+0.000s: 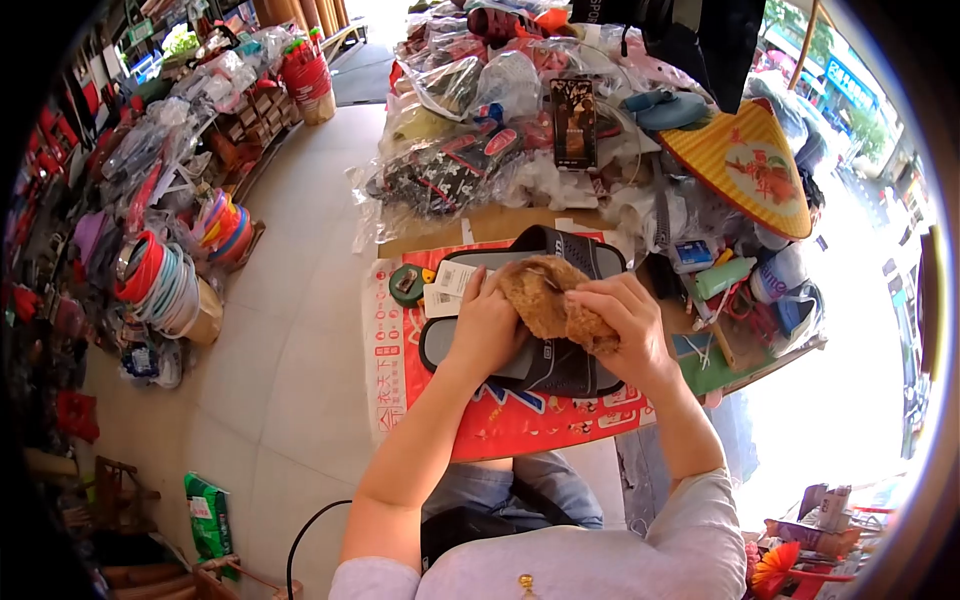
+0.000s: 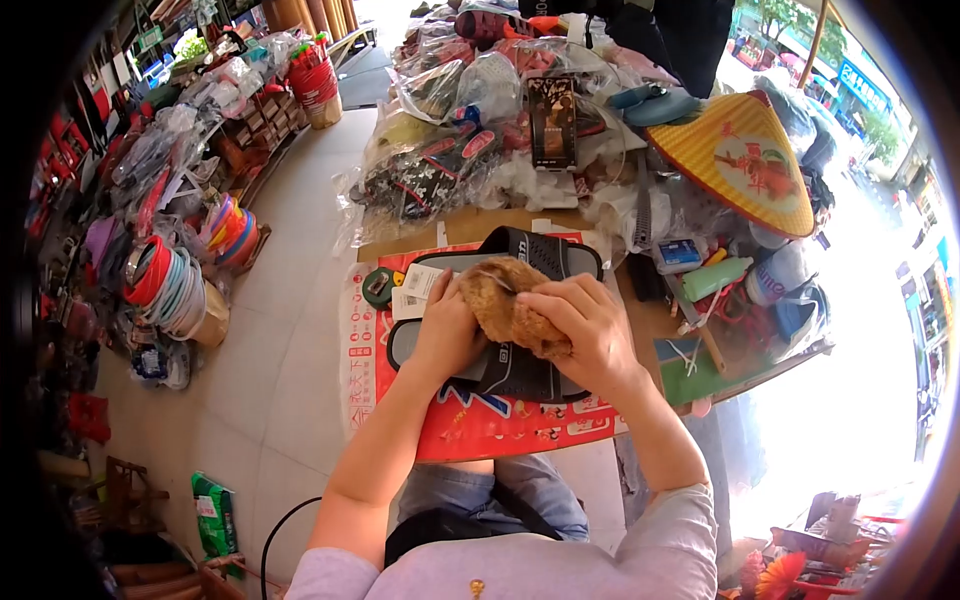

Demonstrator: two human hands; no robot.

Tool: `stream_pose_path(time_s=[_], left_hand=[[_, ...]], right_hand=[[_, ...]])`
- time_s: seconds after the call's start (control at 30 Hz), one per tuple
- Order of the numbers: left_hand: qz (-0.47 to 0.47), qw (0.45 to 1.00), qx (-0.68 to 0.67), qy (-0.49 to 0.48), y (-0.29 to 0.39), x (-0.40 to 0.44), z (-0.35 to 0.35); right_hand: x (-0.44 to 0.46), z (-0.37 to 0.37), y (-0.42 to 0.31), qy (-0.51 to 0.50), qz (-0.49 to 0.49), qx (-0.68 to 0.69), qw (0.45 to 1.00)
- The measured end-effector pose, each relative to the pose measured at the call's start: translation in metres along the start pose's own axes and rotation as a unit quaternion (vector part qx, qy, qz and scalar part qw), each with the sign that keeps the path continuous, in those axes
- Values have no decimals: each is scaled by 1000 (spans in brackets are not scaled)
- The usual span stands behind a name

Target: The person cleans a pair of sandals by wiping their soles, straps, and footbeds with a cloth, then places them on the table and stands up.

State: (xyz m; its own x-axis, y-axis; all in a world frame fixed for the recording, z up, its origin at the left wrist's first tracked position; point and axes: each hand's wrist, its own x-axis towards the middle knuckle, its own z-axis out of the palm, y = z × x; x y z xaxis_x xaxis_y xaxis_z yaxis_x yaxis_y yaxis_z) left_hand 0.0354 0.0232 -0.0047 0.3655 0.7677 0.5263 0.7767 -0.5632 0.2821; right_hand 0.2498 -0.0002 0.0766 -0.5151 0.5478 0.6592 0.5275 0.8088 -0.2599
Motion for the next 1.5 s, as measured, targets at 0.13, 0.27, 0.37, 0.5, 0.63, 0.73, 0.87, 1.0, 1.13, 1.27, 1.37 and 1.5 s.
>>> stream_pose_path(time_s=[0.13,0.27,0.37,0.5,0.63,0.73,0.87,1.0,1.13,1.27,1.37,1.5], left_hand=[[-14,999,-42,-11,-1,2,0],[-8,999,-22,24,-3,2,8],[-4,996,-71,53,-7,2,9],[13,995,-75,66,-6,-2,8],[1,997,-55,62,-3,1,8],[5,997,-43,62,-3,1,9],[8,997,-45,60,-4,0,10],[7,997,-47,63,-2,0,7],[7,998,-12,65,0,0,9],[2,998,-34,51,-3,0,8],[22,998,-35,51,-7,1,6],[10,998,-22,50,0,1,9]], right_hand=[[14,4,-15,-70,-28,-37,996],[17,-27,-11,-89,10,92,992],[20,-83,-27,59,37,100,993],[23,-139,-71,104,-109,178,973],[28,-138,-121,1,-238,243,940],[35,-128,-143,-37,-264,255,929],[41,-124,-155,-47,-276,258,925],[45,-126,-162,-51,-283,253,924],[43,-129,-167,-61,-274,242,929],[42,-128,-168,-64,-277,241,928],[40,-128,-169,-55,-276,242,929],[41,-129,-168,-61,-273,241,929]])
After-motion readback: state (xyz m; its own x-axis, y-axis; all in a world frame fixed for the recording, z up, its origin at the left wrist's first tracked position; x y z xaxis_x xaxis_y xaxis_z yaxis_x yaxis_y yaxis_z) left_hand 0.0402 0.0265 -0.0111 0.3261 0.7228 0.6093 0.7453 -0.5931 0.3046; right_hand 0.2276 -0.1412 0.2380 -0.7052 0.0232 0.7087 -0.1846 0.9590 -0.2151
